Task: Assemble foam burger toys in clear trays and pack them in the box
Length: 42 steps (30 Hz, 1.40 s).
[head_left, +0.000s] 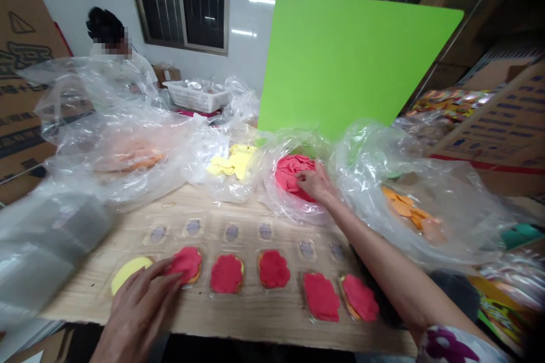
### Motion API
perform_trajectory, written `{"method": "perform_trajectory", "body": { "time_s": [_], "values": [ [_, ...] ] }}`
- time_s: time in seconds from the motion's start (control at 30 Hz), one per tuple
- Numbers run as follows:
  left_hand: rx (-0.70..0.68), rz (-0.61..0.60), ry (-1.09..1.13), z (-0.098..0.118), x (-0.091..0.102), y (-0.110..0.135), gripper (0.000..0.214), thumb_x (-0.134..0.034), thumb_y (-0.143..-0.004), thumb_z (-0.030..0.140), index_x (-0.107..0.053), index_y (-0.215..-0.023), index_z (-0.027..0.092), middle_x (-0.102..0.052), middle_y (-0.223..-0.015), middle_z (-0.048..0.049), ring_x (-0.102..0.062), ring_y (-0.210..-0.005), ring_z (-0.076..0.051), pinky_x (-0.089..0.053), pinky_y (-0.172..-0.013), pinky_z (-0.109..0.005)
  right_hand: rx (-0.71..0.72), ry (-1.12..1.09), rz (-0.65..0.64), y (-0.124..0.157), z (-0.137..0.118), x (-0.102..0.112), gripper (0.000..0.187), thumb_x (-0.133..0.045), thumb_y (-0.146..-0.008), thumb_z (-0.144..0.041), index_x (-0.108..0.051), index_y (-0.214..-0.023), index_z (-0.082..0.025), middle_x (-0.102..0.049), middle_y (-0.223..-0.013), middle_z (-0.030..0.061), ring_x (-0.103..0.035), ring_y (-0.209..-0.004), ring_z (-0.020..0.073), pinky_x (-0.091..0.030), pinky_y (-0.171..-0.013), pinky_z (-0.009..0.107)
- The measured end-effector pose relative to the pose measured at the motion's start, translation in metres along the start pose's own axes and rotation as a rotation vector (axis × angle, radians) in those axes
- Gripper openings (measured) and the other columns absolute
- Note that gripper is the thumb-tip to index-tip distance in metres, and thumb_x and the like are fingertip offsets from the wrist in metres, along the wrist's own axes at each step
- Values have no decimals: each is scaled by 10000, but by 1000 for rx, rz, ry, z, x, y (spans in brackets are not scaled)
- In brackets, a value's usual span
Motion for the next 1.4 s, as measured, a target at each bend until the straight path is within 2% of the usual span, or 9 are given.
{"method": "perform_trajectory", "body": {
  "time_s": [0.13,0.27,0.37,0.57,0.63,0.73,0.9,1.1,1.4],
  "values": [
    [51,95,-2,-14,11,15,271,-439,-898,354,-572,-1124,288,-581,-1181,-72,-590,-1040,-247,-486,-873,-411,-27,-216,116,7,-9,31,246,-530,-808,-173,-631,-1010,-76,-674,-964,140,-649,-764,148,-512,-690,282],
    [217,152,-10,-7,30,23,222,-487,-887,327,-587,-1070,249,-597,-1120,-72,-596,-1016,-230,-488,-895,-409,75,-591,30,33,-50,39,323,-639,-760,-276,-622,-1046,-129,-698,-874,67,-648,-711,127,-526,-668,267],
    [349,215,44,6,42,25,175,-512,-883,239,-588,-1036,202,-599,-1108,-70,-587,-1039,-195,-479,-932,-375,140,-900,-149,63,-101,16,347,-763,-630,-321,-666,-928,-172,-695,-781,28,-632,-661,125,-511,-640,262],
    [501,263,112,4,48,40,176,-514,-887,210,-596,-1040,182,-609,-1064,-70,-577,-1028,-166,-479,-930,-356,292,-951,-529,121,-209,-65,332,-733,-654,-379,-651,-903,-175,-683,-732,19,-625,-646,133,-498,-603,261],
    [516,270,119,2,49,45,183,-506,-892,212,-589,-1051,180,-608,-1063,-75,-576,-1025,-167,-484,-918,-354,425,-888,-480,133,-235,-85,284,-661,-739,-376,-645,-924,-161,-690,-774,34,-635,-691,143,-510,-648,278],
    [527,274,129,0,49,48,188,-495,-898,230,-578,-1060,185,-606,-1069,-78,-577,-1022,-174,-491,-907,-361,743,-614,-222,150,-260,-103,215,-509,-874,-272,-647,-999,-162,-704,-925,77,-641,-832,179,-495,-796,333],
    [577,268,188,0,46,48,237,-471,-908,236,-532,-1132,187,-588,-1095,-86,-591,-968,-161,-504,-878,-345,1263,-115,-157,187,-270,-130,282,-413,-900,-97,-619,-1089,-131,-671,-1084,134,-618,-973,228,-464,-852,360],
    [472,270,110,-8,43,44,284,-426,-925,221,-508,-1197,209,-586,-1191,-100,-538,-1119,-196,-447,-963,-415,1210,-123,-245,195,-265,-140,300,-395,-900,-83,-582,-1124,-152,-667,-1088,116,-628,-947,209,-488,-835,345],
    [305,34,-95,-20,41,25,301,-427,-927,233,-514,-1212,185,-618,-1196,-97,-500,-1102,-214,-397,-938,-423,1217,-103,-159,181,-261,-139,309,-405,-925,-158,-515,-1210,-117,-626,-1147,137,-533,-1102,249,-442,-910,405]
  ]
}}
Point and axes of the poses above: each hand's wrist, its own y-axis away from the middle knuckle, its own x-axis out of the back of the hand, z = x × y, the point moved 1 cm from there along -y, towards the middle knuckle
